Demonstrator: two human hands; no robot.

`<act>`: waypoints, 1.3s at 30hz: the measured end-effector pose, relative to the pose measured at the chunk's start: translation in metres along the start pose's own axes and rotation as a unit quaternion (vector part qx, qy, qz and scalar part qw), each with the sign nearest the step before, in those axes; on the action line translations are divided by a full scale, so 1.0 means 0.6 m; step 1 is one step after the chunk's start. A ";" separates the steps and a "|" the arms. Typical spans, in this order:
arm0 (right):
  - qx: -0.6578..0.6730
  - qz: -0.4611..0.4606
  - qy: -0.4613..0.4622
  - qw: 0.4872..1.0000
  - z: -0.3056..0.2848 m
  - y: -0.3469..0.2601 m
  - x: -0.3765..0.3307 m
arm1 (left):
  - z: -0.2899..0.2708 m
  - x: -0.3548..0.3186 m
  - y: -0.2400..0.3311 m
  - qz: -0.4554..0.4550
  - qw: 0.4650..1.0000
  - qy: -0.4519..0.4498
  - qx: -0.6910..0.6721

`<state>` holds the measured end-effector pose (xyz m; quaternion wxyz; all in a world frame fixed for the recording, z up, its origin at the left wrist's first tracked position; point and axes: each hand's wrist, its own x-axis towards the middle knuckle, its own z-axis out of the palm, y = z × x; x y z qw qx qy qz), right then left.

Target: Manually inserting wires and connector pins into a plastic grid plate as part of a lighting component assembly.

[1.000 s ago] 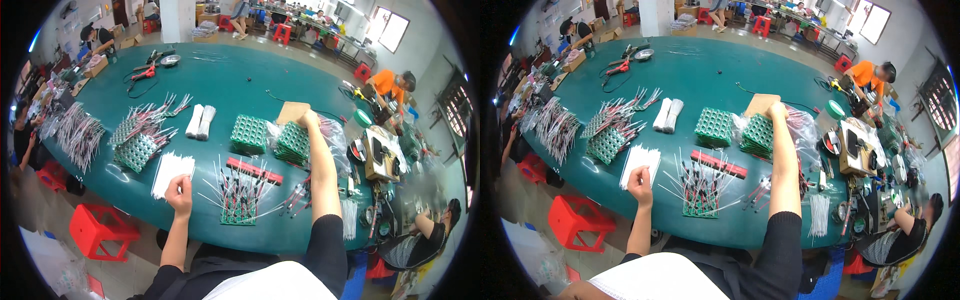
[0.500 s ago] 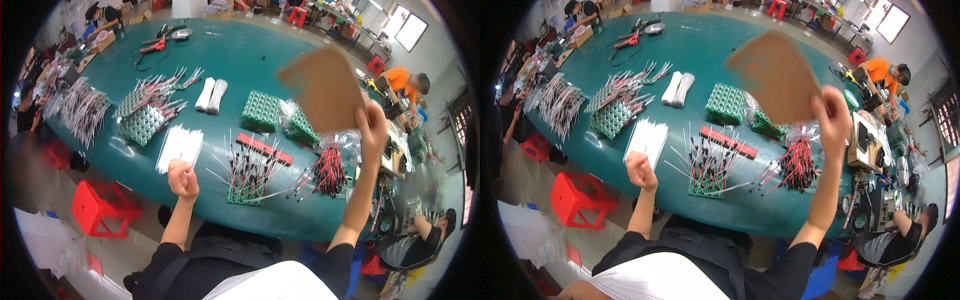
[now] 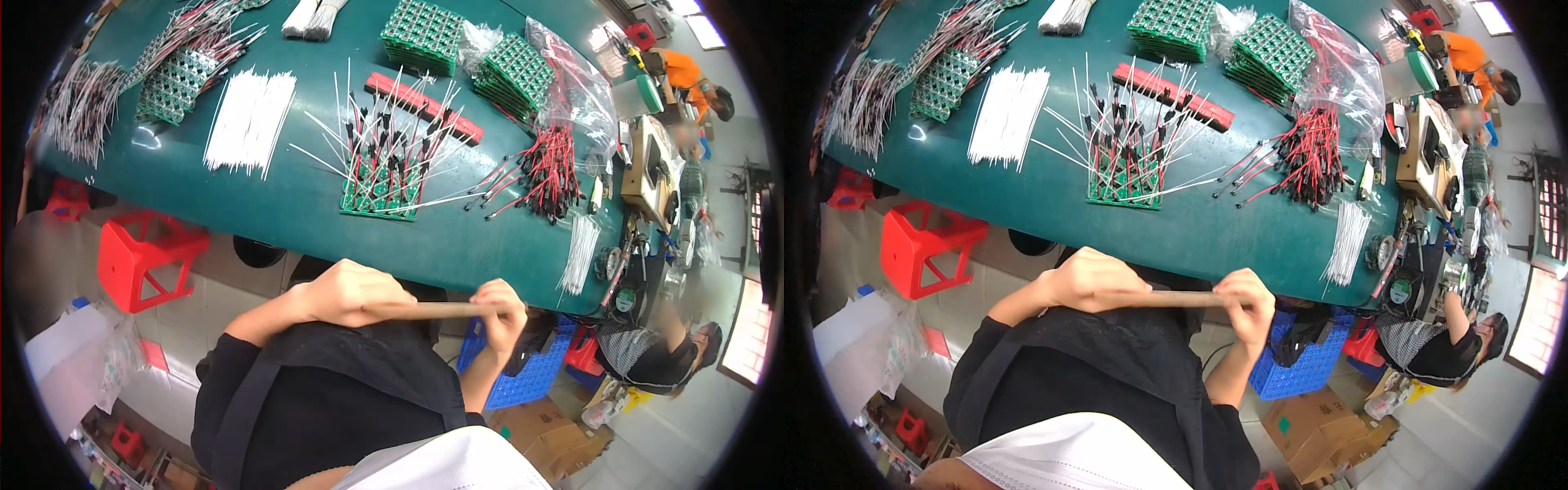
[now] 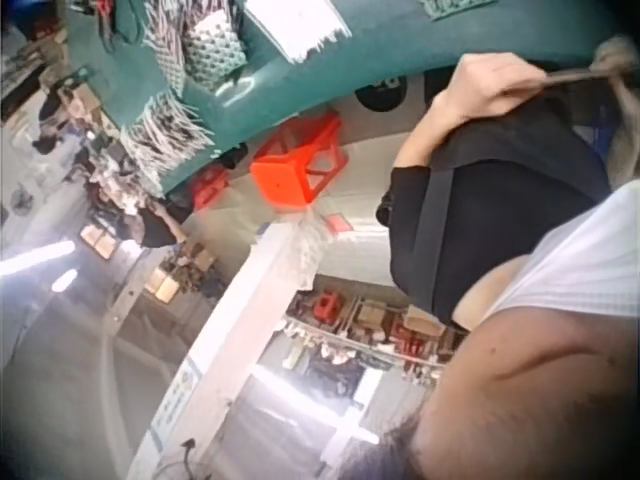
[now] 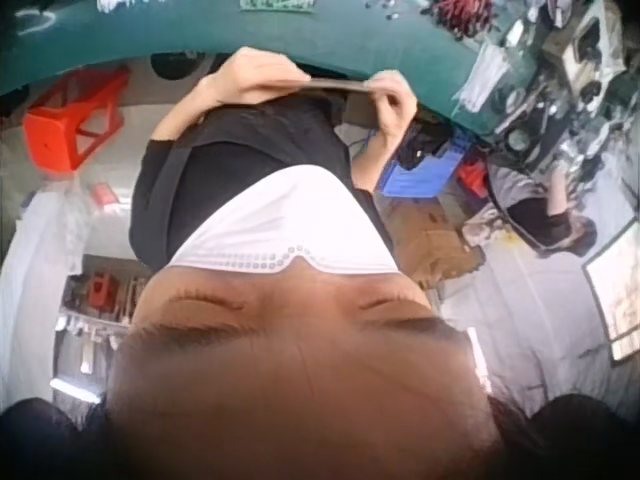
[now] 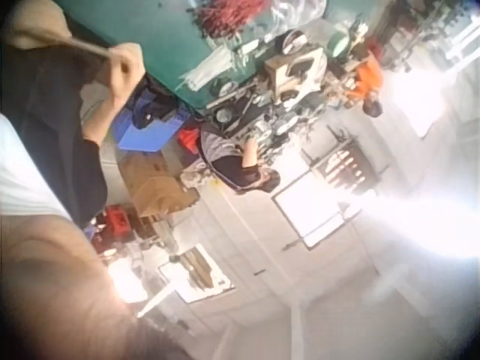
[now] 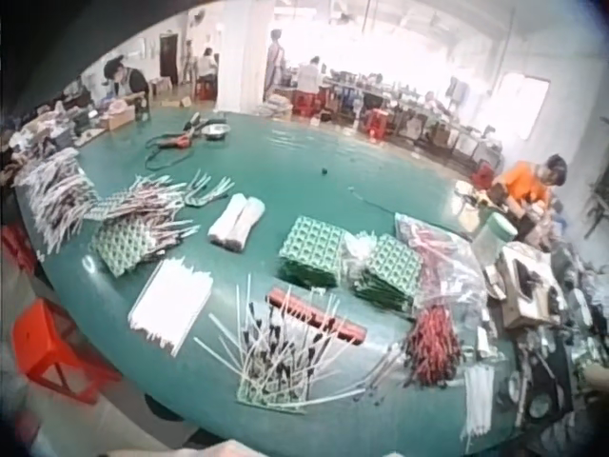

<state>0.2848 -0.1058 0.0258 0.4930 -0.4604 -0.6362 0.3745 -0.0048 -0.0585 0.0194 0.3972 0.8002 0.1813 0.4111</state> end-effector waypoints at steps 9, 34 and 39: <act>-0.012 0.201 0.010 0.980 0.067 0.041 0.143 | -0.065 -0.017 -0.019 -0.254 0.940 0.172 0.149; 0.122 0.155 -0.358 0.913 0.107 0.070 0.358 | -0.209 -0.022 -0.021 -0.153 0.964 0.126 0.178; 0.013 -0.090 -0.435 0.896 0.119 0.073 0.384 | -0.192 0.004 -0.016 0.095 0.918 0.069 0.380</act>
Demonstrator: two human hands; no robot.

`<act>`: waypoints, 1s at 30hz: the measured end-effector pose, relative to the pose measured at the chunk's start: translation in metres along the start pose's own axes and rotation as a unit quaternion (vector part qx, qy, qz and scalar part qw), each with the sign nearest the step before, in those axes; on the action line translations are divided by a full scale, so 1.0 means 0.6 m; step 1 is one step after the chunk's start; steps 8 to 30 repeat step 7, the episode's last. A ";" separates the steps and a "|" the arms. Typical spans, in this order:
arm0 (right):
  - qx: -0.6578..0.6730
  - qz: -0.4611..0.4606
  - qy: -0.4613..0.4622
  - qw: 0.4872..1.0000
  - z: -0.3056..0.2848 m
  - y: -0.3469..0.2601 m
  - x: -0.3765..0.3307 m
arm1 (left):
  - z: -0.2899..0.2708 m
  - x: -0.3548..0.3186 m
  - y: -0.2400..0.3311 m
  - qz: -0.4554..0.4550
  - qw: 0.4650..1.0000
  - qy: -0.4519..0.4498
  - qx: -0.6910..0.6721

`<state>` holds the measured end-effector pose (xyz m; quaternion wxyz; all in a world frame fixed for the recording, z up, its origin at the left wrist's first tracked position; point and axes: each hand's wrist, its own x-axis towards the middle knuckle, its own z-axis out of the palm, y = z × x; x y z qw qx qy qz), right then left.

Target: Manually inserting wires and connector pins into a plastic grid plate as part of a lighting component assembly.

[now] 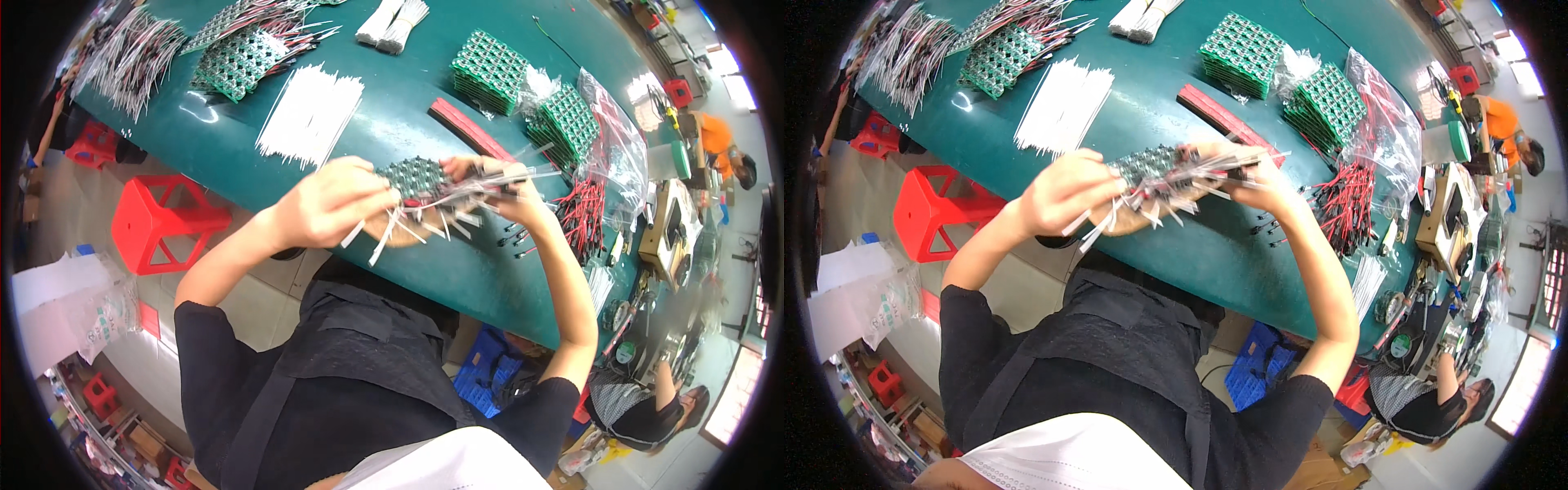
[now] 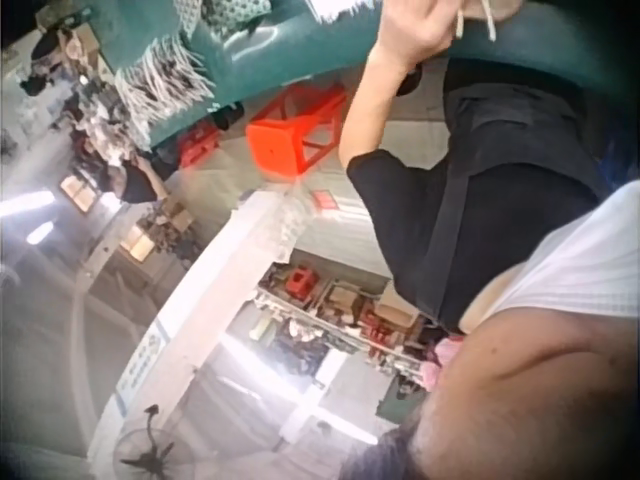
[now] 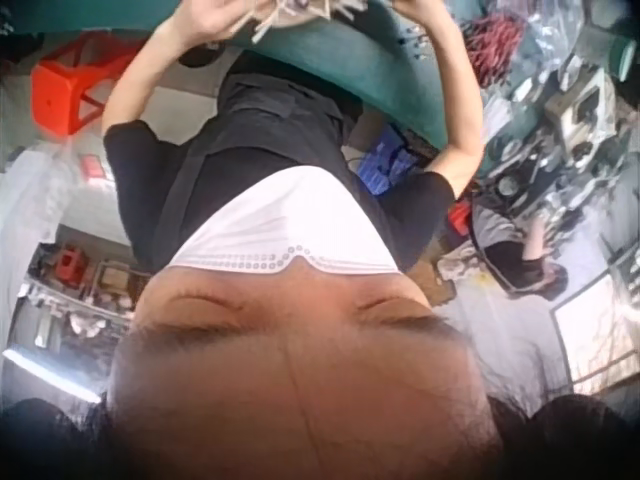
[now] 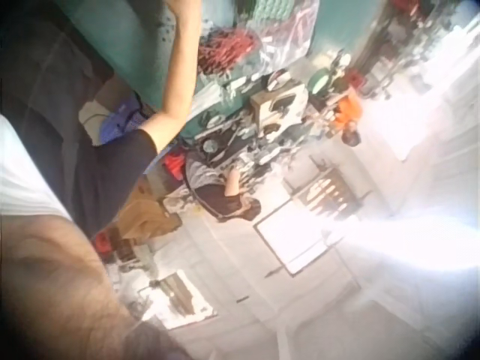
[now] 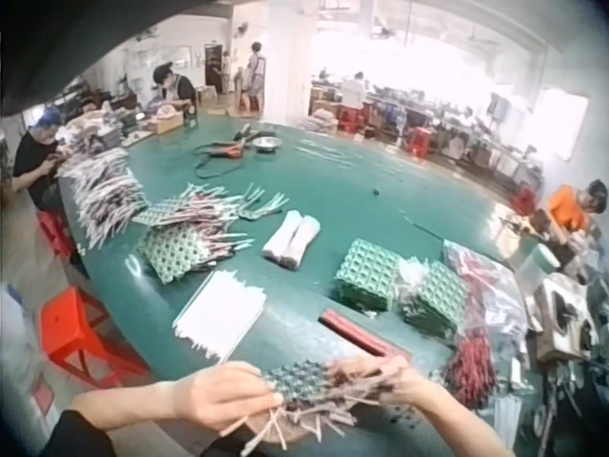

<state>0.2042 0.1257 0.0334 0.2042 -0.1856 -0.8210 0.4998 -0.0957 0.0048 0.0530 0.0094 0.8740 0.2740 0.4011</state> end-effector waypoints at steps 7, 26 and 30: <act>-0.112 -0.050 -0.166 0.978 -0.005 0.006 -0.034 | 0.083 -0.046 0.062 0.090 0.994 -0.057 0.021; -0.112 -0.050 -0.166 0.978 -0.005 0.006 -0.034 | 0.083 -0.046 0.062 0.090 0.994 -0.057 0.021; -0.112 -0.050 -0.166 0.978 -0.005 0.006 -0.034 | 0.083 -0.046 0.062 0.090 0.994 -0.057 0.021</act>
